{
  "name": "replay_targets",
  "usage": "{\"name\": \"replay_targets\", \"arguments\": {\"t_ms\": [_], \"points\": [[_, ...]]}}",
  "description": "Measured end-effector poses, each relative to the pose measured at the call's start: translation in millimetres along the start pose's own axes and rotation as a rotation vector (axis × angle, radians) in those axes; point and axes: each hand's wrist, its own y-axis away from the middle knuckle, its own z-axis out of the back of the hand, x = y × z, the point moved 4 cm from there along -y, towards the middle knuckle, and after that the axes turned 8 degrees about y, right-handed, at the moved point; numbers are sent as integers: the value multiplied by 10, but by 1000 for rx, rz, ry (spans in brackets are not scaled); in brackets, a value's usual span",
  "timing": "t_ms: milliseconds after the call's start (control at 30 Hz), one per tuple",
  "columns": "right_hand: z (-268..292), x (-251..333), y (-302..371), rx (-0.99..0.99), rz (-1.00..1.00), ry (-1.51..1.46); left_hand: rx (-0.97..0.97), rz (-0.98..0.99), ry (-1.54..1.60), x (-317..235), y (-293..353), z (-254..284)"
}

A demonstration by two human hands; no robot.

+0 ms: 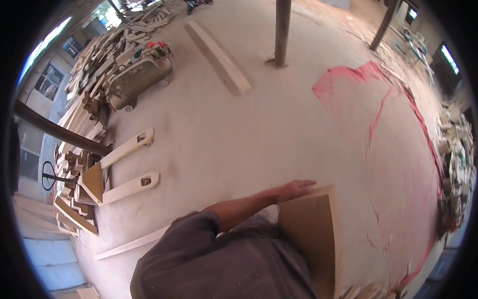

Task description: The person repeatedly picks up wooden planks from a pile, measures them with a tape measure, and places them back. The person also briefly adjusts the camera and carries a plank across the workshop.

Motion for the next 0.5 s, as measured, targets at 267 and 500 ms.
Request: {"name": "replay_targets", "arguments": {"t_ms": [267,500], "points": [[-1898,1784,-2608,18,47,41,-146,-45,-118,-839,-2731,1255],[-3482,3553,-4322,27,79,124,-416,-67,-184,-1503,-4037,2462]]}}
